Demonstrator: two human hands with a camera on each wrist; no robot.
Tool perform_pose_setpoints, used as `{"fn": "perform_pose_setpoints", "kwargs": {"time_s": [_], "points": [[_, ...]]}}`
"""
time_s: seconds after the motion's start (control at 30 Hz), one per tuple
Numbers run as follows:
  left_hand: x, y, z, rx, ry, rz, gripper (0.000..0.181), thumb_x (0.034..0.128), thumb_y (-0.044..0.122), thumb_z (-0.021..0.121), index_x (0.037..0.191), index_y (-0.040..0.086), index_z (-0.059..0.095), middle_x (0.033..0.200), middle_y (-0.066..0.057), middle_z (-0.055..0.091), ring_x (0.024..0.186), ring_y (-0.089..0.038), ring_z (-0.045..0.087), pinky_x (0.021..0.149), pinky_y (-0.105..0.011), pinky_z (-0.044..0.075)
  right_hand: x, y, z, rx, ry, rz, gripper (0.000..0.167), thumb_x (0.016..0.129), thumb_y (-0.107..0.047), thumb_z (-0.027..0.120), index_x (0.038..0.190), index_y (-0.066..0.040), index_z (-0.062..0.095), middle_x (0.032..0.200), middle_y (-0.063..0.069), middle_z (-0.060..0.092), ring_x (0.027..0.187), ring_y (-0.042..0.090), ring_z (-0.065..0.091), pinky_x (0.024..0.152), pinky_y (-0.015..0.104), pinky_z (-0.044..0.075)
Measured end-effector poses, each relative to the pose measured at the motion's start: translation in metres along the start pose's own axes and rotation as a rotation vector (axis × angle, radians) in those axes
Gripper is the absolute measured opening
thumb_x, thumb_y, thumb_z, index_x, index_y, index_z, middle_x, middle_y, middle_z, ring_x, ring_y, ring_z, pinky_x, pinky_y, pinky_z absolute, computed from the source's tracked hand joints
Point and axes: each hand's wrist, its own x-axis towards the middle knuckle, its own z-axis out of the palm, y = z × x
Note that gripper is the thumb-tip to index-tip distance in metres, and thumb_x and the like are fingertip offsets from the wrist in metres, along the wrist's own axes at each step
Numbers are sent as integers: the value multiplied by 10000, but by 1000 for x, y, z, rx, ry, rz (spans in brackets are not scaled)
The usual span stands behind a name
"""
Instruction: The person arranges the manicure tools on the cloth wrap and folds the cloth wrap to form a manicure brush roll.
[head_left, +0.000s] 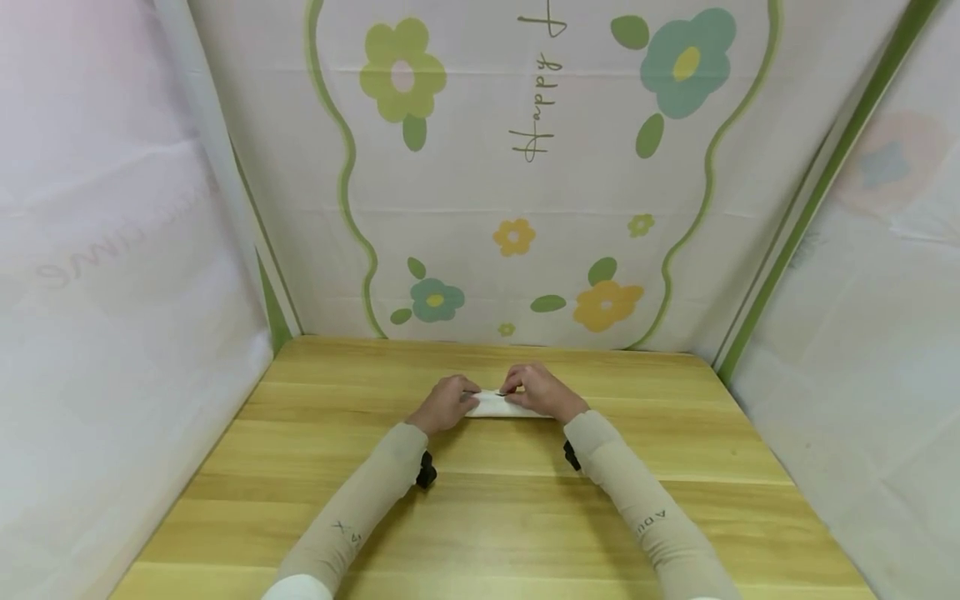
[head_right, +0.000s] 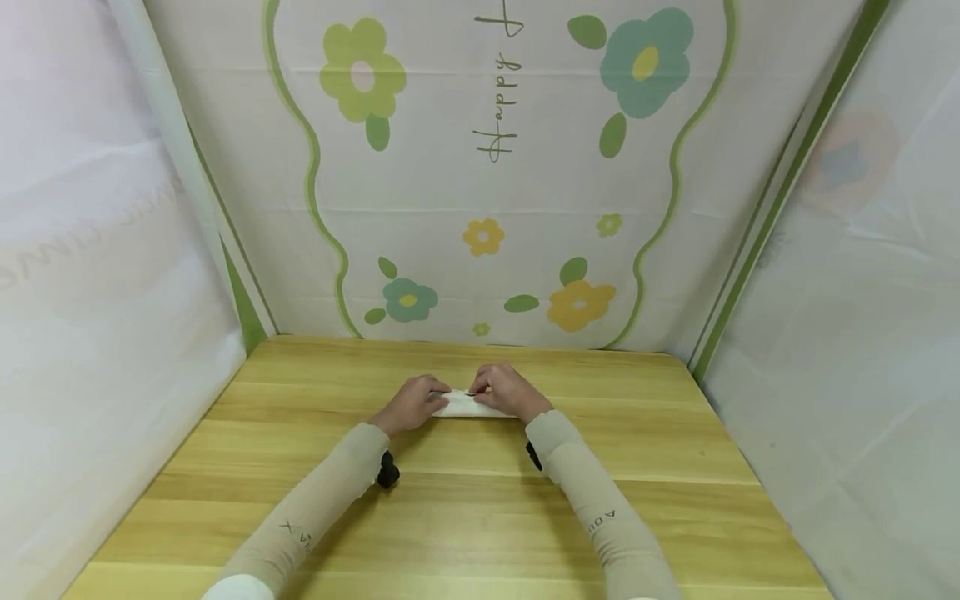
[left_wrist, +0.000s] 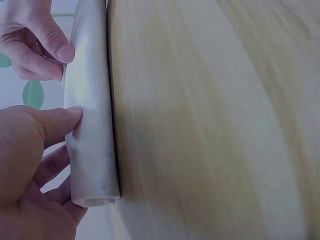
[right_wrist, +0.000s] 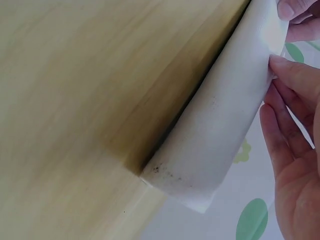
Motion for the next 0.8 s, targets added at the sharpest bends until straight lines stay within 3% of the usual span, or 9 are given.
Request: {"fn": "perform_pose_setpoints", "kwargs": {"time_s": [0.3, 0.57, 0.8], "points": [[2, 1, 1, 7, -6, -8, 242, 1032, 85, 671, 1238, -19, 745, 1225, -179, 734, 1165, -327, 690, 1021, -475, 565, -2, 4, -1, 11, 5, -21, 121, 937, -58, 793, 1046, -82, 838, 1032, 41, 762, 930, 187, 735, 812, 279, 620], [2, -2, 2, 9, -3, -10, 258, 1031, 123, 686, 1253, 4, 740, 1247, -164, 733, 1190, -320, 685, 1046, -470, 555, -11, 4, -6, 195, -19, 177, 208, 976, -135, 767, 1178, -91, 791, 1128, 47, 785, 1046, 201, 743, 929, 365, 612], [-1, 1, -5, -22, -22, 11, 267, 1032, 114, 681, 1273, 3, 716, 1288, -160, 720, 1232, -315, 673, 1053, -470, 551, -22, -10, -31, 166, -132, 215, 402, 1039, -212, 692, 1356, 33, 666, 1326, 209, 708, 1196, 334, 698, 1014, 489, 575]]}}
